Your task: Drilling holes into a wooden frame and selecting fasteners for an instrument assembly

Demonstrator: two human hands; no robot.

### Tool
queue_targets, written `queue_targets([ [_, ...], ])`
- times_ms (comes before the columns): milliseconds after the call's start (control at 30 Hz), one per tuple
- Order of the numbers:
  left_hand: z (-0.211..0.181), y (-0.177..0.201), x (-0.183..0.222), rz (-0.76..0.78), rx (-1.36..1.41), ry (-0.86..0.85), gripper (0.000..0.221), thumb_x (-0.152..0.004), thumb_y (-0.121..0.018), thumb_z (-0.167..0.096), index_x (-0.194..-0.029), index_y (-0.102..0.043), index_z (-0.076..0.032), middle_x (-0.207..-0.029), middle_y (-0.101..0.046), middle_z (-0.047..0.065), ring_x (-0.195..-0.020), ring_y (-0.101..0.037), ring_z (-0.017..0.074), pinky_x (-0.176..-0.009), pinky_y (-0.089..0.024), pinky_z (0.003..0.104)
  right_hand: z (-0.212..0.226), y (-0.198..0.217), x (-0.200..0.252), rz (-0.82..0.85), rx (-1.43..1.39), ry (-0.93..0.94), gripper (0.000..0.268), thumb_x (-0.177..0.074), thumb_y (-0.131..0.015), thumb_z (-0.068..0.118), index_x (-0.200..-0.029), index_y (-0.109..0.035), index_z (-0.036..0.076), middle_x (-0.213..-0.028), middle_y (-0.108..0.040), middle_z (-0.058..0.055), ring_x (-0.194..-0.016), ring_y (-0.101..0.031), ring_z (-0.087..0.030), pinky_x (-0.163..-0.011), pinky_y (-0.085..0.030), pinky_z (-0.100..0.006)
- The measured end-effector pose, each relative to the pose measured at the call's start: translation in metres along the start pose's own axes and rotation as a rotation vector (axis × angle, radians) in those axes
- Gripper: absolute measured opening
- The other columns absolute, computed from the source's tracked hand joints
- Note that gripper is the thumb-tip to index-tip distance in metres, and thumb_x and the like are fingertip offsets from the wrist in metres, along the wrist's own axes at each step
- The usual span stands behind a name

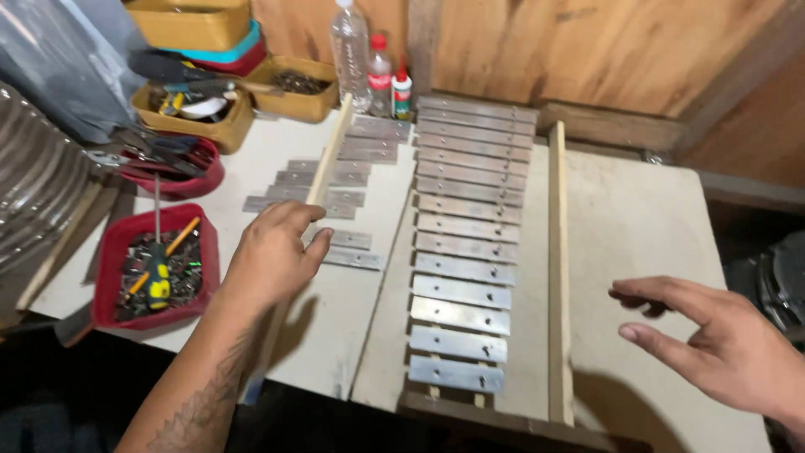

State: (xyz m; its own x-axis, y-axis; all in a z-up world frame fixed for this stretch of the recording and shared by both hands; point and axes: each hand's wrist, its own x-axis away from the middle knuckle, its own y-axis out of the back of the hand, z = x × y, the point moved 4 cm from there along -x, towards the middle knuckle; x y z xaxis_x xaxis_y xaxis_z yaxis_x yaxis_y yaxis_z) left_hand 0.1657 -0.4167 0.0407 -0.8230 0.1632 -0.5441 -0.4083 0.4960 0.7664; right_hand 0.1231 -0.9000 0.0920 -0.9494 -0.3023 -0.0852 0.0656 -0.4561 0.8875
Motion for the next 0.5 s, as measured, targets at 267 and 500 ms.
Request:
queue_targets([
  [267,-0.091,0.004,0.116,-0.02,0.106,0.112,0.023,-0.09,-0.072,-0.022,-0.107,-0.074,-0.007,-0.106,-0.076,0.005,-0.101,-0.072,0.0227,-0.093,-0.053,0.035,-0.056,-0.019,0.094,-0.268,0.021,-0.035,0.013,-0.076,-0.085,0.024,-0.09,-0.085,0.023,-0.091,-0.085,0.014,-0.044,-0.056,-0.009,-0.06,-0.054,-0.021],
  [500,-0.11,-0.058,0.263,0.028,0.437,0.736,0.025,-0.086,-0.075,-0.021,-0.107,-0.083,-0.009,-0.105,-0.085,0.004,-0.101,-0.076,0.0118,-0.098,-0.054,0.025,-0.099,-0.065,0.181,-0.251,-0.14,-0.281,0.023,-0.078,-0.084,0.033,-0.095,-0.088,0.019,-0.045,-0.057,-0.001,-0.05,-0.05,-0.01,-0.057,-0.042,-0.028],
])
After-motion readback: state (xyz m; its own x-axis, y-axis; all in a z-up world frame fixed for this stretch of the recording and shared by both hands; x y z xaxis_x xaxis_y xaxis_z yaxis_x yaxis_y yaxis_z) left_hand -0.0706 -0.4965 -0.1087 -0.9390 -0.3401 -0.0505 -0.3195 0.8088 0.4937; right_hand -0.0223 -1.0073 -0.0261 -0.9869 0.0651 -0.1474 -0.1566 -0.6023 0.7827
